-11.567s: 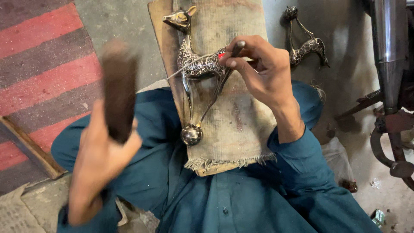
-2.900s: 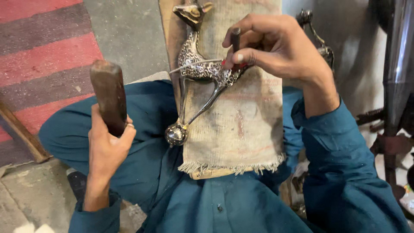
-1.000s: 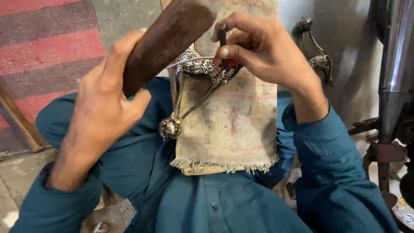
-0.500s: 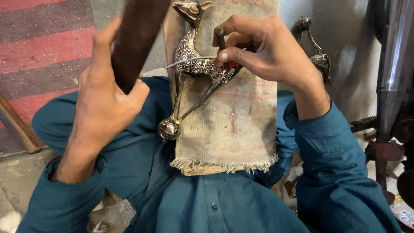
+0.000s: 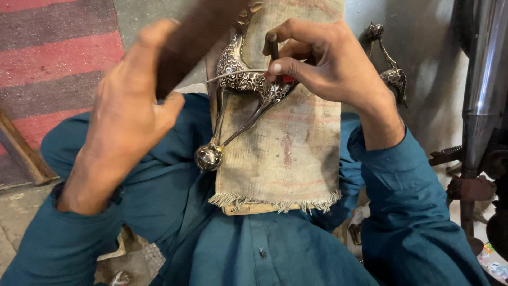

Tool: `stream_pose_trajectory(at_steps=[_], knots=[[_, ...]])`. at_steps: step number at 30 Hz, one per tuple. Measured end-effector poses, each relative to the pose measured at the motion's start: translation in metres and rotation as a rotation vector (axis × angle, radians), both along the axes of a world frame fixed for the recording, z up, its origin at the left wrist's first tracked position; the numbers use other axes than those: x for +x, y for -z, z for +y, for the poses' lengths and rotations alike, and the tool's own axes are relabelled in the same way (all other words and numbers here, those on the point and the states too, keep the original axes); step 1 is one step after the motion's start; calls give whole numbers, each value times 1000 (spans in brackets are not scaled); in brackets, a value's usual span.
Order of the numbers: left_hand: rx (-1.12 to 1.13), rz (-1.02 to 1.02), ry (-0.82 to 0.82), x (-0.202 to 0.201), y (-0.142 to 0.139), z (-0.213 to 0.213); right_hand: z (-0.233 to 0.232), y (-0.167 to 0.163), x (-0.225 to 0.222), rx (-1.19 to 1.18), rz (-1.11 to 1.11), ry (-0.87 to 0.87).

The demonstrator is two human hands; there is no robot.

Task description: The person is sitting cross-legged on the floor, using a hammer and a small metal tool to engrave intricate patterns onto a metal giraffe figurine. They repeatedly reposition the figurine to access different areas for detailed work.

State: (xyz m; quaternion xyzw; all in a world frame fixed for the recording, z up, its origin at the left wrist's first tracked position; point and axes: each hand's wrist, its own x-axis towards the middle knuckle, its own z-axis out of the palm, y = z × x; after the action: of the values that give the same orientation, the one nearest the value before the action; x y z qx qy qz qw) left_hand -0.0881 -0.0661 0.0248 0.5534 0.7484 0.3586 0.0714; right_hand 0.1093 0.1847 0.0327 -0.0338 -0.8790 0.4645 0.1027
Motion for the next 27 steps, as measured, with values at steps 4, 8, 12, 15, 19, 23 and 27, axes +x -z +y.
stream_pose_trajectory(at_steps=[4, 8, 12, 15, 19, 23, 27], knots=[[-37, 210, -23, -1, -1, 2, -2, 0, 0, -57, 1, -1], [-10, 182, -14, -2, -1, 4, -1, -1, -2, -32, -3, -2], [71, 177, 39, -3, -1, 6, -2, -2, -1, -19, -19, 23], [9, 121, -1, -3, -3, 8, -1, -2, -2, -11, -14, 22], [25, 173, 2, -1, -5, 9, 0, 0, -1, 16, -10, 29], [-62, 237, -39, -2, -8, 10, 1, 1, 0, 30, 0, 15], [-43, -49, -21, -3, -8, 9, 2, 0, -1, 40, 14, -11]])
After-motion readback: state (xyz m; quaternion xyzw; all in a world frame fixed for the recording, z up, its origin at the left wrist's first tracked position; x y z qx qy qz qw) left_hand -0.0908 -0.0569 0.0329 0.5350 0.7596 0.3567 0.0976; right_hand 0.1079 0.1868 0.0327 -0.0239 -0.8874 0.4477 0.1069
